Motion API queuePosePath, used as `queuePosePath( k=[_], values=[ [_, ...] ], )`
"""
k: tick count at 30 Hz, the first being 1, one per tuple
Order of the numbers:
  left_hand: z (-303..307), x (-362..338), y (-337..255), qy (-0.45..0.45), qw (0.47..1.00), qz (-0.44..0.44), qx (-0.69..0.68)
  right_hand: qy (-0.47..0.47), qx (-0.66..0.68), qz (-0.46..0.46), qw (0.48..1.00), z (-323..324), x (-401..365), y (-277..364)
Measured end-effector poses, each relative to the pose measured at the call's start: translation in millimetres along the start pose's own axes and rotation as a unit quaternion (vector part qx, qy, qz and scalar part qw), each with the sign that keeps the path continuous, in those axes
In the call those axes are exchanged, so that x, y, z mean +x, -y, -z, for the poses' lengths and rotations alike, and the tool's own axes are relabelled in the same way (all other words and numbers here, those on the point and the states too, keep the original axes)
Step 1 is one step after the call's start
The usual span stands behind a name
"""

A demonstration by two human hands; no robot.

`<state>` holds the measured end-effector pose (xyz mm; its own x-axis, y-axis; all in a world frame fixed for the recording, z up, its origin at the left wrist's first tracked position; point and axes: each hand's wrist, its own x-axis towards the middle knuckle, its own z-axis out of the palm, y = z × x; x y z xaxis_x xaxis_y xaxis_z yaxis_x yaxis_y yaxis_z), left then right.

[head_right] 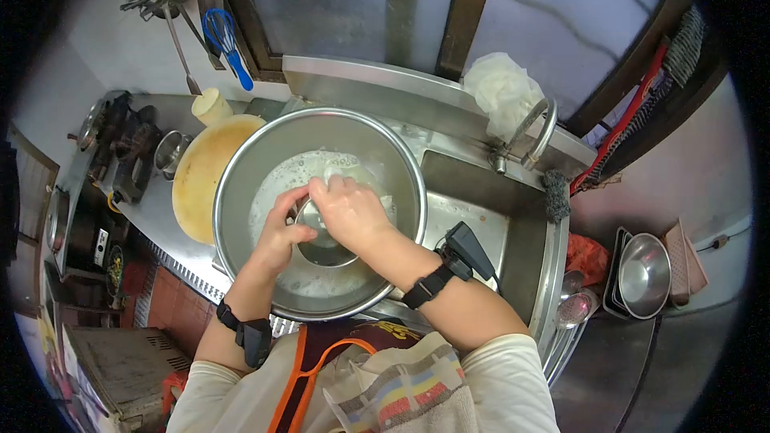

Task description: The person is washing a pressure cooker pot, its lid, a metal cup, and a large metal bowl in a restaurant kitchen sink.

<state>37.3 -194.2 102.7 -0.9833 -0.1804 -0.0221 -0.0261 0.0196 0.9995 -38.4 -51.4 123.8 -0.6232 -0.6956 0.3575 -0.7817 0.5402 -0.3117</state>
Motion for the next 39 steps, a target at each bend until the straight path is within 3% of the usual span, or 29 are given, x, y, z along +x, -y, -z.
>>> queuePosePath(
  k=[2,4,5,8,11,15,17,18,20,23,24,26,27,28,30,33,34,36,39],
  values=[
    [2.1,4.6,7.8,-0.045,0.998,0.022,-0.047,-0.018,0.038,-0.025,0.999,-5.6,3.8,-1.5],
    [3.2,6.2,5.9,-0.099,0.984,0.078,-0.129,0.073,0.083,-0.152,0.982,-9.9,6.5,2.8],
    [5.0,6.8,5.8,-0.119,0.984,0.083,-0.108,0.119,0.104,-0.213,0.964,-12.2,7.4,4.1],
    [10.5,8.2,4.9,-0.167,0.980,0.102,-0.037,0.226,0.198,-0.230,0.926,-33.1,-2.3,-17.4],
    [11.4,9.3,-3.3,-0.187,0.972,0.131,0.055,0.302,0.369,-0.279,0.834,-32.8,-13.1,-32.5],
    [10.6,14.0,11.4,-0.214,0.939,0.156,0.218,0.393,0.068,-0.233,0.887,-9.5,-2.6,-43.1],
    [6.9,14.4,11.5,-0.253,0.900,0.176,0.307,0.292,-0.025,-0.249,0.923,-31.4,-9.8,-52.8],
    [6.2,13.0,15.2,-0.256,0.882,0.127,0.374,0.239,-0.071,-0.254,0.935,-37.0,-12.8,-52.9],
    [4.8,9.2,25.3,-0.256,0.826,0.026,0.501,0.350,-0.072,-0.221,0.907,-44.4,-14.1,-37.0],
    [-1.1,1.5,9.8,-0.164,0.838,-0.166,0.494,0.528,-0.100,-0.093,0.838,-41.2,-26.4,0.1],
    [-1.9,0.7,6.0,-0.097,0.835,-0.238,0.487,0.550,-0.046,-0.047,0.833,-48.1,-28.0,-5.7],
    [-9.7,-5.0,7.8,0.010,0.854,-0.159,0.495,0.584,0.061,0.048,0.808,-67.6,-30.5,-22.1],
    [-12.2,-6.9,8.3,0.064,0.858,-0.118,0.495,0.613,0.012,-0.011,0.790,-65.3,-22.2,-26.1],
    [-12.4,-6.7,8.1,0.060,0.836,-0.064,0.541,0.638,-0.038,-0.070,0.766,-60.4,-8.3,-31.9],
    [-13.0,-8.0,7.6,0.051,0.779,0.049,0.623,0.531,-0.148,-0.181,0.814,-31.2,-2.5,-19.4],
    [-9.5,-6.9,15.9,0.079,0.690,0.169,0.699,0.410,-0.128,-0.125,0.894,-49.3,-28.6,-16.0],
    [-7.4,-5.4,18.4,0.096,0.661,0.199,0.718,0.428,-0.092,-0.086,0.895,-47.3,-34.9,-13.4],
    [-3.2,-0.4,12.1,0.148,0.654,0.240,0.702,0.459,-0.021,-0.005,0.888,-35.0,-41.1,-6.2],
    [8.0,3.7,22.1,0.196,0.645,0.274,0.686,0.535,-0.095,-0.049,0.838,-34.9,-22.0,-15.6]
  ],
)
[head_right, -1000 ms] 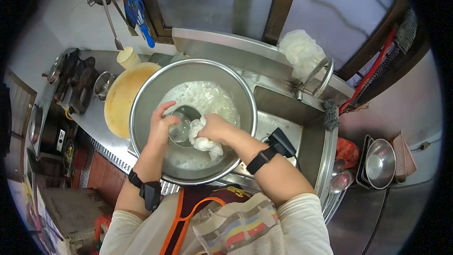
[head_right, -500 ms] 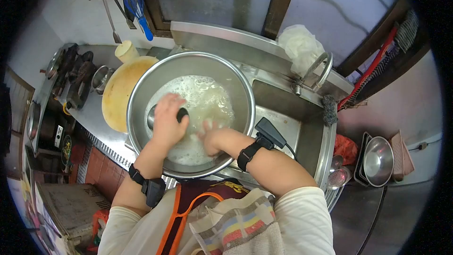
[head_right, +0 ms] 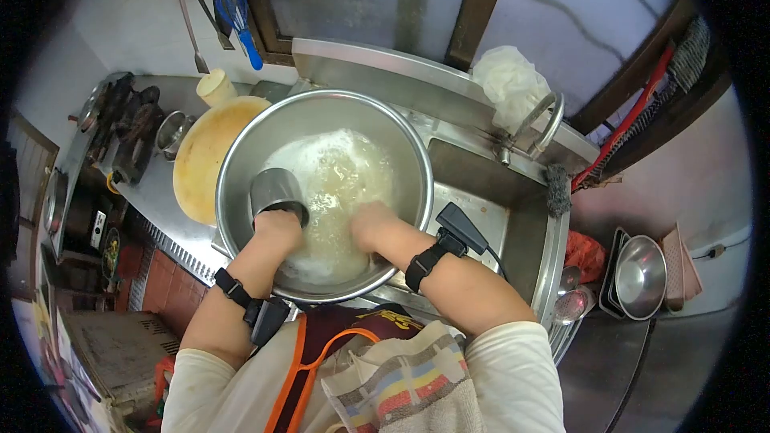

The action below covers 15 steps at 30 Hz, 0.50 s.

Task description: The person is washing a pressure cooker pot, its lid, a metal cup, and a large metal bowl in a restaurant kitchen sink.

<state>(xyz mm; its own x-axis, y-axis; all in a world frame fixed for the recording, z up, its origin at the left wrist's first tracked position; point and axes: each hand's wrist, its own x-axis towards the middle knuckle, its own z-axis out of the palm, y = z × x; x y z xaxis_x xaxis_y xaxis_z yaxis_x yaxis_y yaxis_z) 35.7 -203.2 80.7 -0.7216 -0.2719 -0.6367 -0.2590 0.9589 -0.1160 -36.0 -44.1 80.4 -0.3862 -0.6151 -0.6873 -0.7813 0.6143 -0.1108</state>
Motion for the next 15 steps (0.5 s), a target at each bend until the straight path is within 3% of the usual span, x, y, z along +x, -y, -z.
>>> queuePosePath(
  k=[3,4,6,8,10,12,15],
  values=[
    [-13.3,10.9,-1.8,0.015,0.999,-0.035,0.030,-0.036,-0.024,-0.044,0.998,-4.6,7.9,-5.9],
    [-15.0,11.1,-4.0,0.015,0.998,-0.051,0.044,-0.032,0.031,-0.024,0.999,-3.4,8.2,-8.1],
    [-2.3,2.7,-11.1,0.050,0.996,-0.039,-0.061,-0.021,0.139,0.018,0.990,0.4,7.1,-11.8],
    [10.9,-7.9,-16.1,0.037,0.978,-0.004,-0.204,-0.097,0.227,0.018,0.969,5.0,-2.8,-11.0],
    [8.3,3.1,-11.9,-0.058,0.945,0.039,-0.319,-0.145,0.292,0.003,0.945,10.4,-11.2,-12.4],
    [2.6,12.4,-8.4,-0.131,0.874,0.083,-0.461,-0.164,0.336,-0.028,0.927,14.7,-14.3,-15.5],
    [-2.6,21.7,-9.4,-0.195,0.674,0.134,-0.700,-0.226,0.210,-0.136,0.941,6.5,-7.0,-13.8]
  ],
)
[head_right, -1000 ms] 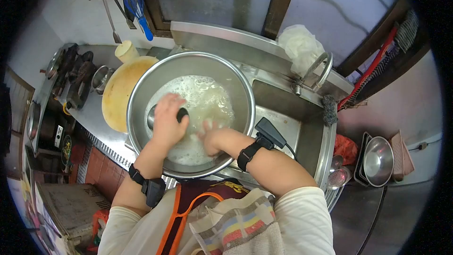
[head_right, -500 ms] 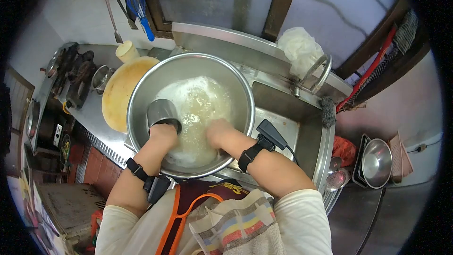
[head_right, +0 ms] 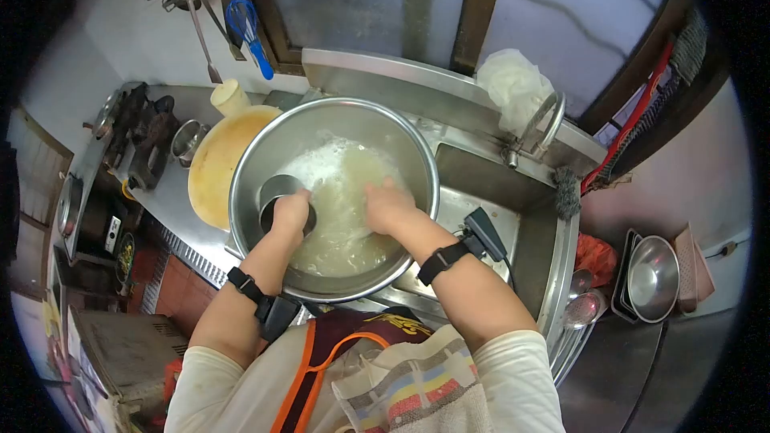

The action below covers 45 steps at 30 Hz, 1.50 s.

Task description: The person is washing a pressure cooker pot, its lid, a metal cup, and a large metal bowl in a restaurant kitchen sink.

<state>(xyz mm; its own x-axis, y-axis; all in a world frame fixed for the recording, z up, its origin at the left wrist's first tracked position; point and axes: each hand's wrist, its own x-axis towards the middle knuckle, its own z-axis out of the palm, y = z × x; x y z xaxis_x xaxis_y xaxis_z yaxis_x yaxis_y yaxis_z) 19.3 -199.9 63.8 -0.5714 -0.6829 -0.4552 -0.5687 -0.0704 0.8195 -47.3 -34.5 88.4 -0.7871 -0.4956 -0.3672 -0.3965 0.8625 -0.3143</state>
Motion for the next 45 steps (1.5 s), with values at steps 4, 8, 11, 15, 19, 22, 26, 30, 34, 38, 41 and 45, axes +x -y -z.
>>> queuePosePath(
  k=[4,8,11,15,19,22,26,30,34,38,41,45],
  values=[
    [12.6,14.6,13.5,0.035,0.977,0.025,-0.210,0.116,-0.225,0.144,0.957,-27.5,-18.9,7.1],
    [35.5,9.8,6.4,0.054,0.929,0.139,-0.338,0.194,-0.176,0.153,0.953,-18.4,-14.0,6.9],
    [44.3,-13.1,-2.6,0.067,0.924,0.164,-0.338,0.079,-0.132,0.057,0.986,-4.8,4.1,-5.9],
    [46.6,-18.9,3.7,0.098,0.914,0.177,-0.351,-0.078,0.182,0.050,0.979,24.2,4.8,-8.7],
    [39.1,-23.0,12.1,0.168,0.908,0.120,-0.364,-0.133,0.409,0.194,0.882,33.2,-32.8,27.7],
    [31.1,-44.1,-2.0,0.228,0.880,0.064,-0.412,-0.287,0.198,0.318,0.882,7.7,-55.5,55.4],
    [32.9,-58.4,-3.6,0.231,0.930,-0.034,-0.285,-0.379,0.092,0.263,0.882,-12.4,-38.1,58.3],
    [42.7,-60.5,-1.3,0.305,0.927,-0.064,-0.208,-0.138,0.360,0.128,0.914,9.6,-5.1,39.9],
    [47.3,-60.4,0.3,0.349,0.913,-0.051,-0.203,0.106,0.621,-0.041,0.776,19.8,-1.7,19.1],
    [51.4,-60.2,-3.2,0.388,0.866,-0.049,-0.311,0.242,0.790,-0.045,0.561,-5.9,2.9,-10.3],
    [51.2,-58.0,-7.8,0.402,0.819,-0.043,-0.409,0.281,0.844,-0.027,0.457,-7.7,-3.6,-8.9],
    [42.3,-51.5,-8.1,0.416,0.763,-0.009,-0.494,0.226,0.889,-0.053,0.394,-23.5,-13.5,9.8]
  ],
)
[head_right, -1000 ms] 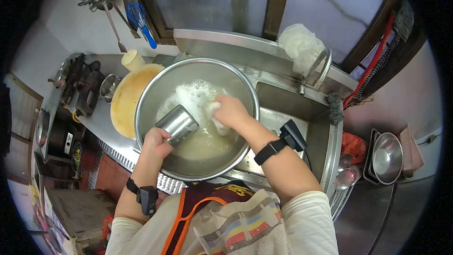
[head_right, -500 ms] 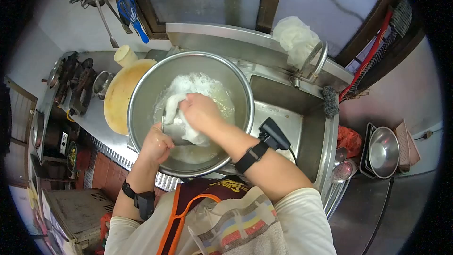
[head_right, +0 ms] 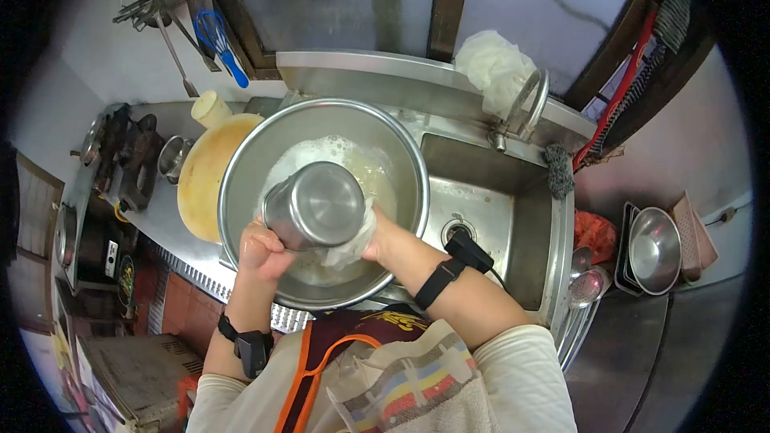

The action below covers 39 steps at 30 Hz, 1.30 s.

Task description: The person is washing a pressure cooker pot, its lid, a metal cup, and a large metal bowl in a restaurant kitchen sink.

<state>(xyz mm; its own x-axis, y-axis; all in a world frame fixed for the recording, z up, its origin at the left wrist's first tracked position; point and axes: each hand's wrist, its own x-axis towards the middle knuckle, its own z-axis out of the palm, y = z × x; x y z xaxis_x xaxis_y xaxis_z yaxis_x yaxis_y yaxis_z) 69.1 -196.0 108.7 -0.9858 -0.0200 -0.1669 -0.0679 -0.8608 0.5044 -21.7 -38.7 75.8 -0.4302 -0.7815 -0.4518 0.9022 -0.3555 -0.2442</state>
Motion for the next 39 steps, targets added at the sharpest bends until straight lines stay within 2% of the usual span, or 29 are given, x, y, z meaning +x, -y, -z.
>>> queuePosePath(
  k=[2,3,6,10,12,13,16,19,22,23,26,27,30,31,33,34,35,36,37,38,39],
  values=[
    [2.5,1.1,2.2,-0.023,0.999,0.001,-0.035,0.000,0.010,0.012,1.000,5.4,4.9,-10.7],
    [4.6,1.6,2.7,-0.037,0.998,0.004,-0.045,-0.006,0.006,-0.018,1.000,13.3,5.4,-11.1],
    [10.5,2.9,2.6,-0.032,0.995,0.027,-0.087,-0.104,-0.155,0.014,0.982,8.5,-7.8,-13.8],
    [18.5,4.5,3.0,-0.027,0.982,0.076,-0.170,-0.083,-0.021,0.036,0.996,-12.1,-14.1,-8.6],
    [27.2,4.0,6.7,0.014,0.965,0.094,-0.246,-0.041,0.055,0.015,0.998,-20.6,-22.9,-0.3],
    [29.6,3.0,8.1,0.034,0.953,0.104,-0.283,-0.043,0.049,0.016,0.998,-21.7,-21.9,1.5],
    [20.6,-0.9,8.2,0.015,0.963,0.105,-0.248,-0.040,-0.009,0.030,0.999,-27.2,-21.9,5.7],
    [34.2,-2.5,12.5,-0.040,0.973,0.108,-0.199,-0.038,-0.048,-0.011,0.998,-13.2,-11.7,12.1],
    [18.2,-9.3,7.3,0.009,0.969,0.204,-0.139,0.084,-0.036,-0.103,0.990,-13.1,-18.5,18.9],
    [14.6,-11.1,6.0,0.024,0.964,0.236,-0.118,0.020,-0.056,-0.107,0.992,-25.6,-28.3,18.7],
    [12.1,-12.9,5.2,0.068,0.950,0.293,-0.079,-0.071,-0.231,-0.113,0.964,-39.3,-30.7,17.7],
    [14.2,-11.4,6.0,0.073,0.952,0.289,-0.065,-0.074,-0.267,-0.088,0.957,-36.5,-26.1,15.6],
    [-4.5,-9.1,-2.6,-0.008,0.971,0.240,-0.019,-0.033,-0.312,0.012,0.949,-28.2,-18.7,15.8],
    [0.7,-8.3,-5.5,-0.017,0.981,0.191,0.045,-0.053,-0.334,0.044,0.940,-28.7,-22.9,16.2],
    [-3.3,-17.3,-19.2,-0.101,0.970,0.069,0.208,-0.120,-0.368,0.130,0.913,-18.1,-23.4,20.6],
    [-2.0,-22.0,-26.6,-0.143,0.948,0.008,0.286,-0.154,-0.384,0.170,0.894,-11.8,-26.2,23.9],
    [8.7,-24.6,-34.8,-0.186,0.913,-0.097,0.351,-0.132,-0.345,0.177,0.912,-10.4,-38.2,30.3],
    [23.1,-27.1,-44.5,-0.225,0.860,-0.201,0.411,-0.109,-0.305,0.185,0.928,-10.9,-55.7,38.6],
    [36.7,-30.5,-56.5,-0.273,0.789,-0.266,0.483,-0.109,-0.295,0.208,0.926,-11.1,-73.6,45.5],
    [48.4,-33.7,-66.3,-0.316,0.704,-0.327,0.546,-0.109,-0.285,0.231,0.924,-9.3,-90.9,52.0],
    [56.5,-36.1,-71.2,-0.352,0.689,-0.310,0.553,-0.119,-0.265,0.254,0.922,-2.7,-105.1,58.6]
  ],
)
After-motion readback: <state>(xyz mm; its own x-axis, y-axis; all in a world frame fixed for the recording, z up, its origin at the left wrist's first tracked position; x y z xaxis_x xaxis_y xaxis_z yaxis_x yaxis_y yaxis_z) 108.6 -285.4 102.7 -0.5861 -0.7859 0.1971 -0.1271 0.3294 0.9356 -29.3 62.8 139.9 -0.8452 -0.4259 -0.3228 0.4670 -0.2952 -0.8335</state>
